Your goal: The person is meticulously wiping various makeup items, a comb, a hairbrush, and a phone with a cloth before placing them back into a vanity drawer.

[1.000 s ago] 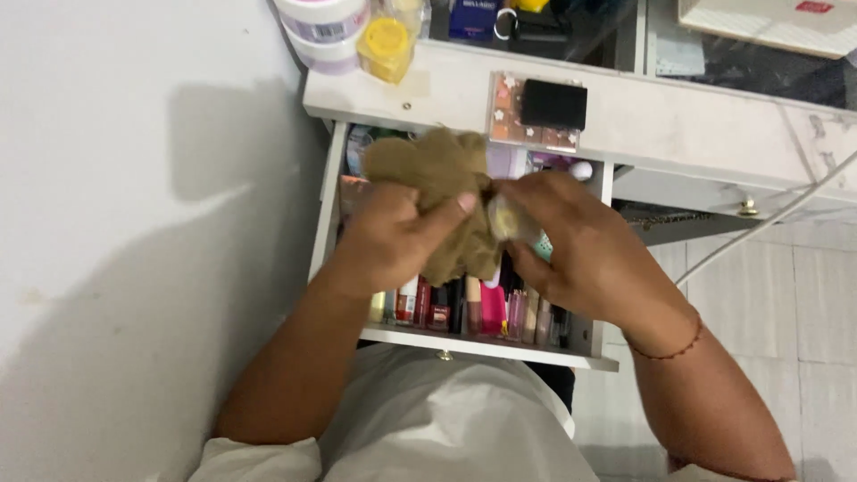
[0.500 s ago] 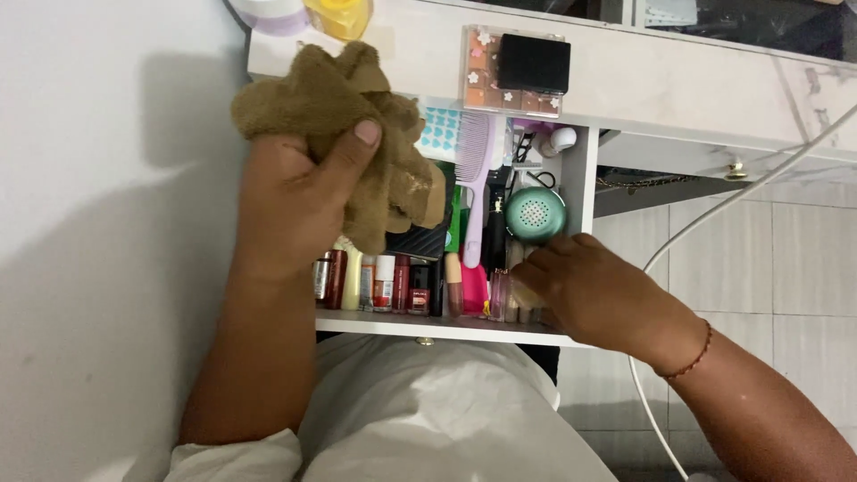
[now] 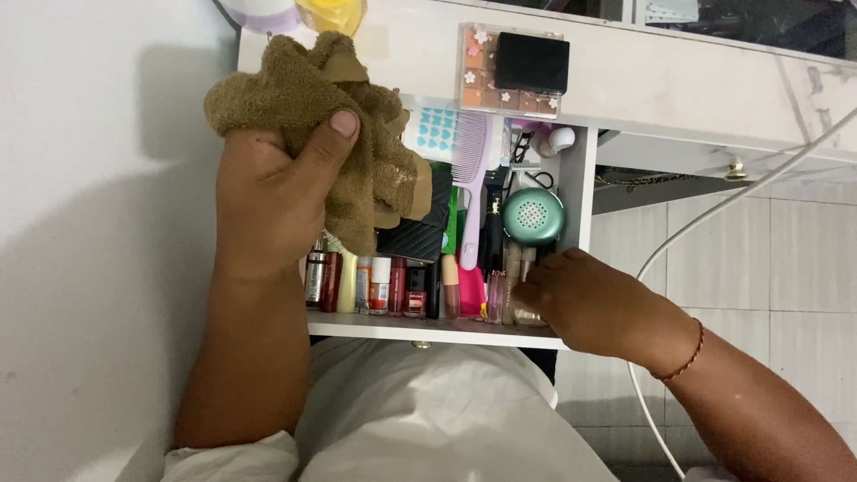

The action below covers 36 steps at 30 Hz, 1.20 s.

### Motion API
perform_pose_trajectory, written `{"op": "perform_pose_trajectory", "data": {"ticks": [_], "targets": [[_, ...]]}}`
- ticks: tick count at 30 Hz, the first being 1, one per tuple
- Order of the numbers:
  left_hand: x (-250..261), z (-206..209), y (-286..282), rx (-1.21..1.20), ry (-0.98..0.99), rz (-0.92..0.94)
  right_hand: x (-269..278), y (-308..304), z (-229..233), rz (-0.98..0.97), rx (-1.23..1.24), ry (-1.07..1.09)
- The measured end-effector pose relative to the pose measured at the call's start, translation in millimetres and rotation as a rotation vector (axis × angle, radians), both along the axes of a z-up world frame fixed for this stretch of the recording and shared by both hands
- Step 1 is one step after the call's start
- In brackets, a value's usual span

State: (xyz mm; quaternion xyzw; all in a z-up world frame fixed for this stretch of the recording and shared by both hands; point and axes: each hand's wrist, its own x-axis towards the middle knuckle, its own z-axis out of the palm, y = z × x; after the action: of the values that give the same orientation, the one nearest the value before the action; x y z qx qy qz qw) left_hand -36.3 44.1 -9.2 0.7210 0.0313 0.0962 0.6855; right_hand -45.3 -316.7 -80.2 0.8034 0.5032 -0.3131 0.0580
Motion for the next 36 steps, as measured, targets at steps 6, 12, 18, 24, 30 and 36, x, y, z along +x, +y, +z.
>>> {"op": "perform_pose_trajectory", "data": {"ticks": [6,12,18,24,30,36], "targets": [[2.6,-7.6,2.2,-0.085,-0.098,-0.059,-1.1,3.0,7.7,0.020,-0.067,-0.057],[-0.5,5.9,-0.4,-0.110,-0.010,0.231,22.7,26.6,49.4,-0.188,0.334,-0.134],[2.5,11.9,-0.5,-0.264,0.053,0.307,88.0,43.8,53.7,-0.341,0.766,-0.505],[23.3,32.1,-21.4,-0.230,0.081,0.228,146.9,58.6,57.8,-0.557,0.640,-0.530],[44.6,23.0,-35.9,-0.332,0.071,0.057,153.9,68.8,74.4,-0.694,0.516,-0.360],[62.7,8.3,-54.4,-0.356,0.066,-0.006,143.9,64.0,77.4,-0.742,0.603,-0.493]]}}
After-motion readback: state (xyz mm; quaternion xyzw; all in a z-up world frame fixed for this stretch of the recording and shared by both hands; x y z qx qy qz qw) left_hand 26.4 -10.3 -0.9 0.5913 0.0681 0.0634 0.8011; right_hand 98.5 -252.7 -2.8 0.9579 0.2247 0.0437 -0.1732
